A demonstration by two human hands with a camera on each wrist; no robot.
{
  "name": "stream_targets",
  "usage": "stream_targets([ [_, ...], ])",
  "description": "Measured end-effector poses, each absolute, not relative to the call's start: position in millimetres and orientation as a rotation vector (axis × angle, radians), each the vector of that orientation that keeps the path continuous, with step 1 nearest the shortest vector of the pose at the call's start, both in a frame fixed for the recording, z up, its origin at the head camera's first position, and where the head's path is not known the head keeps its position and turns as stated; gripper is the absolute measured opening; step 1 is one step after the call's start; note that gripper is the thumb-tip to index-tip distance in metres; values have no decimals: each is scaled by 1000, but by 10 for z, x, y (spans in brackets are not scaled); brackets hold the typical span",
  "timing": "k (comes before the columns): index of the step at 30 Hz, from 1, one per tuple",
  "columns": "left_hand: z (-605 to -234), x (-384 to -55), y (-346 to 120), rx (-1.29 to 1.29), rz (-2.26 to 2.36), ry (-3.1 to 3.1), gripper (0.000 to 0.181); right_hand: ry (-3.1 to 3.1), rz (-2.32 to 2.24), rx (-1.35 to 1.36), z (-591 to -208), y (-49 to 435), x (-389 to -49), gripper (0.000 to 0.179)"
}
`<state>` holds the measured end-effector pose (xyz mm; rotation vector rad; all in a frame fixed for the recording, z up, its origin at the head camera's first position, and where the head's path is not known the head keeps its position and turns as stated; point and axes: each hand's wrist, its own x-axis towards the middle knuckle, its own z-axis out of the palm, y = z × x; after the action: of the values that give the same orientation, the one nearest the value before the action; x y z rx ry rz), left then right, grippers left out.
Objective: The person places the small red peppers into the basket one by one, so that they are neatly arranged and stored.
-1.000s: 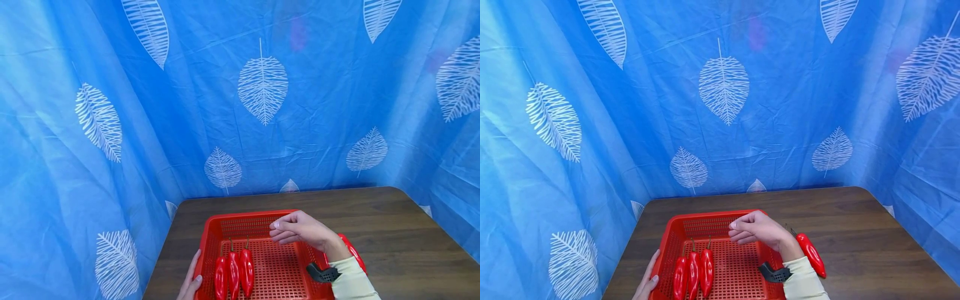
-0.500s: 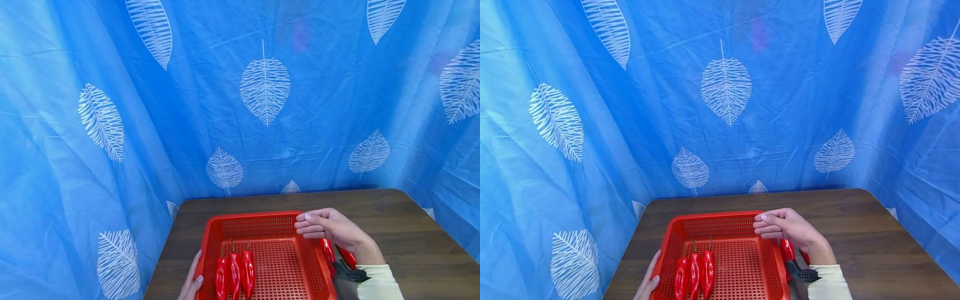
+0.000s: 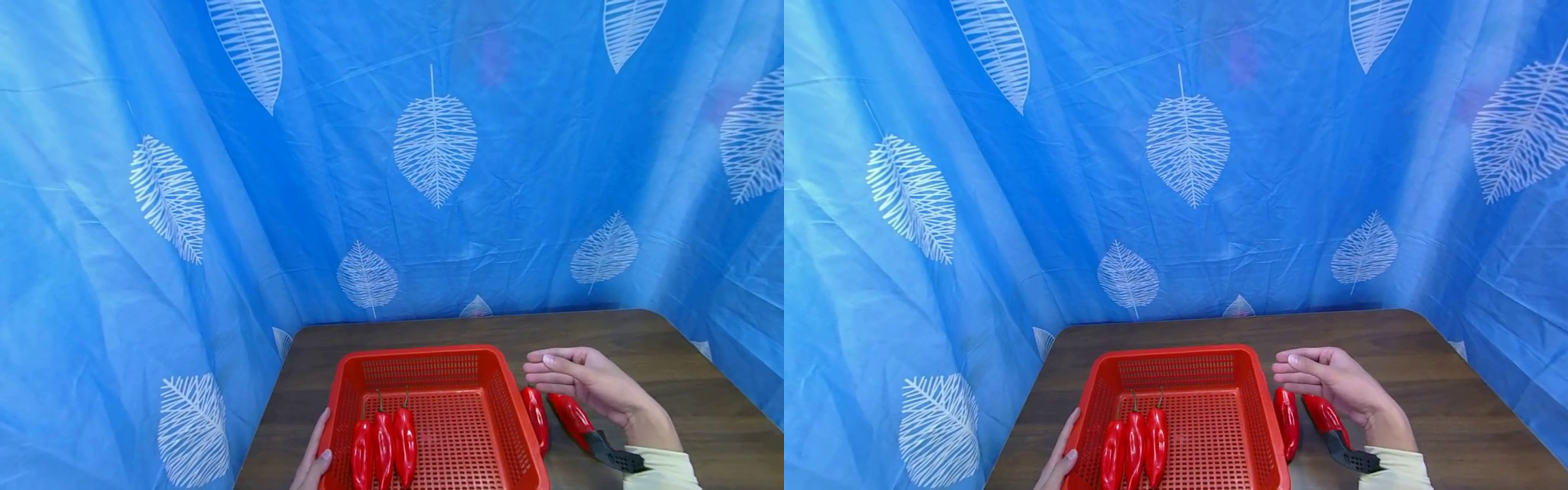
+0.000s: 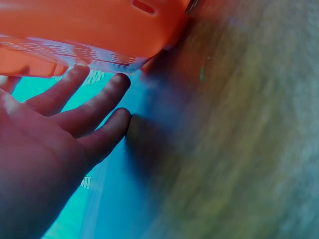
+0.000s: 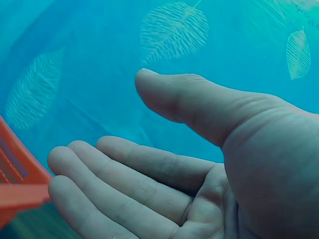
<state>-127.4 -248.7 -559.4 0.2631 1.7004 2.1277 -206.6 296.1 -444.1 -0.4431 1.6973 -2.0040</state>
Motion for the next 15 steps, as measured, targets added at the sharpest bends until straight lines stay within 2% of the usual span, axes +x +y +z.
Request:
stream_targets([
  [15,-5545,-1269,-2476,187,2133,1632,84,1628,-1990,-384,-4557,3444,-1944,51],
])
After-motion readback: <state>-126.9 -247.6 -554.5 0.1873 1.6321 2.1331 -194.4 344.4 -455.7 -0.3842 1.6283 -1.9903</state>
